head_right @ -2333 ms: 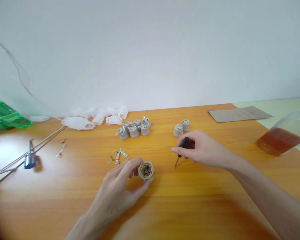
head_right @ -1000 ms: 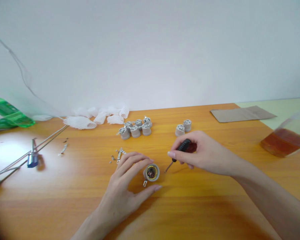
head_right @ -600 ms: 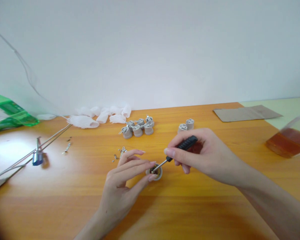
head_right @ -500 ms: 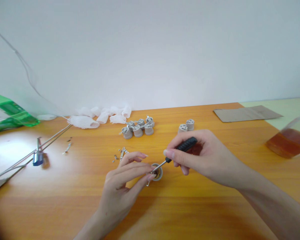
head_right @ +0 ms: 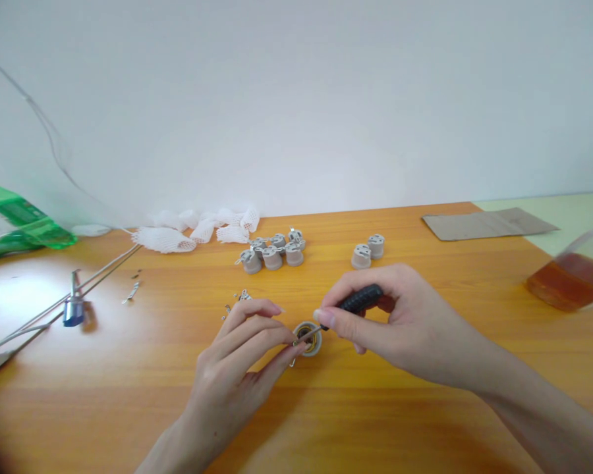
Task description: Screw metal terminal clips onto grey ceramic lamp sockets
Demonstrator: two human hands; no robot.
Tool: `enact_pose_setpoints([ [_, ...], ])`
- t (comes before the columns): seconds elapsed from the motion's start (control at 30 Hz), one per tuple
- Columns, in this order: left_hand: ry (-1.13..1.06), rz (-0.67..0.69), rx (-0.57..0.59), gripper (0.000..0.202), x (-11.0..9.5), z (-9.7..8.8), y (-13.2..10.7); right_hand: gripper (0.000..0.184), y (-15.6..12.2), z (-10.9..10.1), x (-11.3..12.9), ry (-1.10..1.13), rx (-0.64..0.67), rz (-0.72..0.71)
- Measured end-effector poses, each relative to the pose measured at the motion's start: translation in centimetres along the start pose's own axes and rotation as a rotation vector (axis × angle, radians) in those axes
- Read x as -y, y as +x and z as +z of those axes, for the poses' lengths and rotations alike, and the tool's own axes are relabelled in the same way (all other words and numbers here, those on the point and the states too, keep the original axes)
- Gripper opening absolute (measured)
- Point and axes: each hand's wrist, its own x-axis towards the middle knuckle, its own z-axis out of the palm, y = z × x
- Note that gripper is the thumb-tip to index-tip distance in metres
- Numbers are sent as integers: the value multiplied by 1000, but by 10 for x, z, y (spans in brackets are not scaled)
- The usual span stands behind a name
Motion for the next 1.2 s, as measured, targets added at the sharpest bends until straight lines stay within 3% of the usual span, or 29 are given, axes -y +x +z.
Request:
enact_pose_setpoints([
  [0.53, 142, -4, 85, 6, 0, -4, -8, 13, -2, 7, 2, -249, 128, -26],
  [0.67, 191, 41, 86, 3, 0, -6, -8, 18, -2, 7, 1, -326, 148, -34],
  [0.8, 187, 36, -5, 26, 2, -9, -5, 20, 0, 2, -2, -320, 150, -48],
  [0.9, 134, -44, -13, 41, 4, -9, -4, 21, 2, -6, -3, -342, 157, -43],
  [1.07, 42, -346, 233, 65, 7, -1, -11, 22, 2, -25, -2, -458, 143, -47],
  [1.2, -64, -440, 334, 34, 10, 6, -20, 23, 0, -37, 0, -514, 136, -47],
])
